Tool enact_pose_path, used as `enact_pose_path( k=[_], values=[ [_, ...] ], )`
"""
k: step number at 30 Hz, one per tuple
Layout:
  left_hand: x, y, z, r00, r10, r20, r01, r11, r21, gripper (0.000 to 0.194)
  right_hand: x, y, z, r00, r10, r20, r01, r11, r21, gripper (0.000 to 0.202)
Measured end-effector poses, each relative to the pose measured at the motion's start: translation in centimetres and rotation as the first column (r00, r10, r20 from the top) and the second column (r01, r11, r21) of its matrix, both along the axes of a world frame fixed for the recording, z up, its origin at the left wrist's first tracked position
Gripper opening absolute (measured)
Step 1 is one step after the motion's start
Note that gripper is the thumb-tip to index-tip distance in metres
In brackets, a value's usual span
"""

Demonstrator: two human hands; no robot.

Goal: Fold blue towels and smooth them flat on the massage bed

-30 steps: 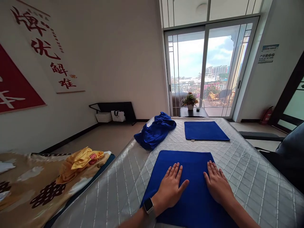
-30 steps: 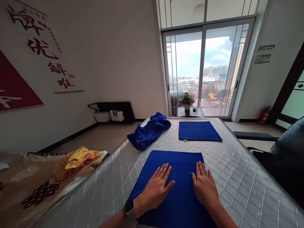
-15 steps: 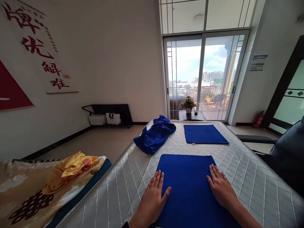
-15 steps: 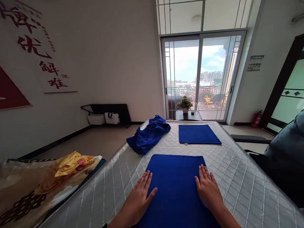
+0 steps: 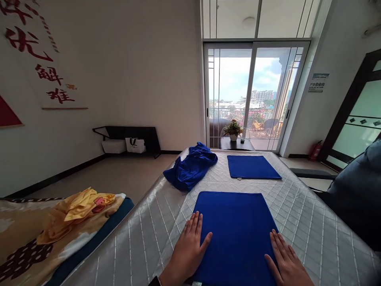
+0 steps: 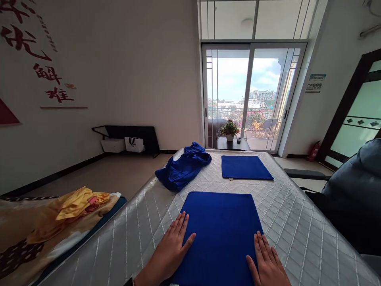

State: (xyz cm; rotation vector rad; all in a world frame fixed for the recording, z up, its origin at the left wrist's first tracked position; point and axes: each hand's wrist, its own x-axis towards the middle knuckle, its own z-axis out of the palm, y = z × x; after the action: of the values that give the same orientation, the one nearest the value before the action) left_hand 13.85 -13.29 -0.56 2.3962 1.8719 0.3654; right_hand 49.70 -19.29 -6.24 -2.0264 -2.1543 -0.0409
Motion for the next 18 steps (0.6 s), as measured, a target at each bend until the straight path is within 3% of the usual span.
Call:
enact_pose_path(
  k=[5, 12, 15, 18],
  values=[
    [-0.3, 0.3, -0.5, 1.000, -0.009, -0.021, 0.010, 0.998, 0.060, 0.075, -0.2, -0.5, -1.2, 0.998, 0.029, -0.057, -0.025, 0.997, 0.073, 0.073],
    [0.1, -0.3, 0.4, 0.998, -0.045, -0.047, 0.049, 0.995, 0.088, 0.071, 0.3, -0.8, -1.8, 0.995, 0.071, -0.074, -0.061, 0.990, 0.127, 0.066],
    [2.7, -1.5, 0.5, 0.976, -0.206, -0.076, 0.216, 0.962, 0.165, 0.071, 0.1, -0.9, -2.1, 0.994, 0.100, -0.031, -0.093, 0.979, 0.182, 0.063],
    [7.3, -2.9, 0.6, 0.891, -0.434, -0.132, 0.453, 0.860, 0.234, 0.081, 0.0, -0.9, -2.6, 0.989, 0.142, 0.041, -0.147, 0.954, 0.262, 0.060]
  ],
)
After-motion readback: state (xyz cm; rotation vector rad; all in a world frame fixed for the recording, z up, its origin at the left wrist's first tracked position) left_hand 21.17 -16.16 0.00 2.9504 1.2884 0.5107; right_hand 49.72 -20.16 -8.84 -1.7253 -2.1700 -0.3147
